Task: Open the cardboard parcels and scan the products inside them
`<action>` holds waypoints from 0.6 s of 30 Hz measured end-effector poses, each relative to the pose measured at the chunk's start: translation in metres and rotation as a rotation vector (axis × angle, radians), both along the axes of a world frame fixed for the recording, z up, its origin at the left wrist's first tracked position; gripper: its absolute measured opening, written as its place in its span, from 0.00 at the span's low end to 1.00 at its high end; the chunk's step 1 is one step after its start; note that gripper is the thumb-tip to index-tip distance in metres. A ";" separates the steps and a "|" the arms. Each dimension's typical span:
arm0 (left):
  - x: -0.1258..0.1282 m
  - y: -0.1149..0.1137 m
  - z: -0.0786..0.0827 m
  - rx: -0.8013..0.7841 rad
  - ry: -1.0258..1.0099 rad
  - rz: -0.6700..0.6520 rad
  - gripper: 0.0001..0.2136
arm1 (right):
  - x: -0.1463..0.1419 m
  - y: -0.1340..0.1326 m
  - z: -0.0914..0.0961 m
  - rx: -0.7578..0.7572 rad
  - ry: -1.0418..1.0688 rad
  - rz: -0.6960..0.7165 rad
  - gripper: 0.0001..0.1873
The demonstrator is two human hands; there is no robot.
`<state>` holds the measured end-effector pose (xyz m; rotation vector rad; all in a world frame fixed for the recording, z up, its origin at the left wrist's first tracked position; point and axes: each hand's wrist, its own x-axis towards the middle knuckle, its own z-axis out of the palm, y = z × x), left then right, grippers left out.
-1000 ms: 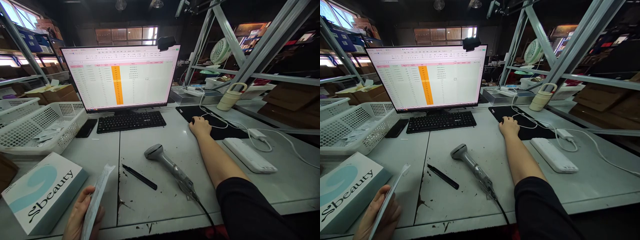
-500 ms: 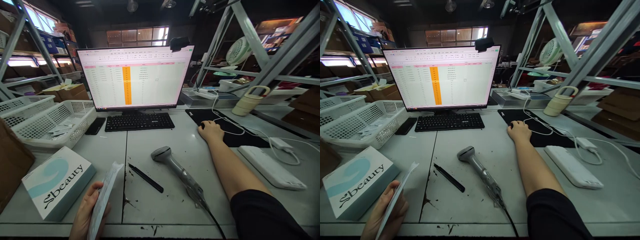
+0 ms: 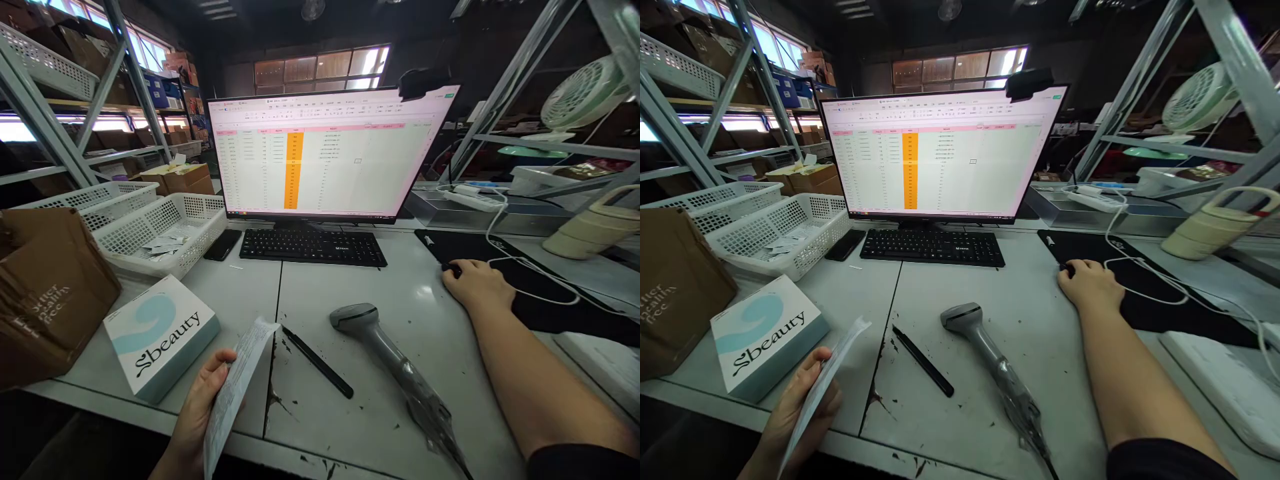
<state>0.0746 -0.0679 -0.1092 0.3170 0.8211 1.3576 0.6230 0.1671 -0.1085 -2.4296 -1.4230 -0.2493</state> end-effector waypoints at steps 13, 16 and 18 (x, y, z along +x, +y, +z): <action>0.000 0.003 -0.007 0.086 0.017 0.033 0.24 | -0.022 -0.011 0.008 0.032 -0.008 -0.026 0.34; 0.004 0.006 -0.004 0.098 0.044 0.039 0.26 | -0.044 -0.018 0.033 0.208 -0.049 -0.005 0.36; 0.007 0.009 -0.007 0.156 0.073 0.039 0.25 | -0.069 -0.022 0.060 0.381 -0.068 0.082 0.36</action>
